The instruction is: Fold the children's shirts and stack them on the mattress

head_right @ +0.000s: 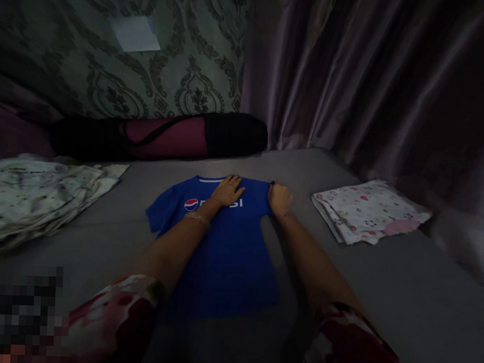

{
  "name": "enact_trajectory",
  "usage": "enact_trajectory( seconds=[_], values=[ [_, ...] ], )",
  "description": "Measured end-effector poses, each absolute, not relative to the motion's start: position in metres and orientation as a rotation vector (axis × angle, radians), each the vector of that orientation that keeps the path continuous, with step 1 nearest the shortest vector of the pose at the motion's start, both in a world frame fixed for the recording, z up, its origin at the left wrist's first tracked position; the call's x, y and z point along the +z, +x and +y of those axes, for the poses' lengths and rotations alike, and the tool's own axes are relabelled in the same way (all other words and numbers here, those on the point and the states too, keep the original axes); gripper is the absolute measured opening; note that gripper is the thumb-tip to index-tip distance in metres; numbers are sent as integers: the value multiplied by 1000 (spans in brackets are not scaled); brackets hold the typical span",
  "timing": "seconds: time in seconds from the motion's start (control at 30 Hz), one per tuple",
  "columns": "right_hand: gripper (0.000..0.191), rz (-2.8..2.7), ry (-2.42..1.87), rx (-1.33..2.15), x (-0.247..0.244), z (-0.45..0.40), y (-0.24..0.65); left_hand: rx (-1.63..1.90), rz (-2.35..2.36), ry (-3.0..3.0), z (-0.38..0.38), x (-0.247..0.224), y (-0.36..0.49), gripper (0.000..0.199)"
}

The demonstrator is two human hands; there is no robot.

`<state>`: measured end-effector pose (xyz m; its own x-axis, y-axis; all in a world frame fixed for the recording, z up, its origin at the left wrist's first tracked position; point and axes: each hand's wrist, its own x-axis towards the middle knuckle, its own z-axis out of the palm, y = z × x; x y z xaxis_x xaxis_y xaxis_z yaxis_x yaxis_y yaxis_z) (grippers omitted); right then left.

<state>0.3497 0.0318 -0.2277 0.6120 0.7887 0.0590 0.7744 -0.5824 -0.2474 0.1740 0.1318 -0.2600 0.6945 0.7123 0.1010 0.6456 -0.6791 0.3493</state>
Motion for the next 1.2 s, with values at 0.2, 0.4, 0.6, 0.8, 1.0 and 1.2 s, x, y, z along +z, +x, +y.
enact_trajectory(
  seconds=[0.2,0.4,0.6,0.8,1.0,1.2],
  values=[
    [37,-1294,-2611,37,-216,32,351,231,1067,2596,132,-253,177,65],
    [48,-1788,-2294,-157,-210,37,306,121,1095,2575,122,-226,158,66],
    [66,-2000,-2291,179,-232,41,281,382,1246,2497,116,-202,74,51],
    [69,-1996,-2353,267,-235,46,286,589,1915,1976,117,-212,-35,35],
    [57,-2030,-2440,223,-211,59,268,529,2180,1737,108,-232,-70,34],
    [42,-2208,-2025,242,-202,88,191,451,2206,1703,111,-232,-56,40]
  ],
)
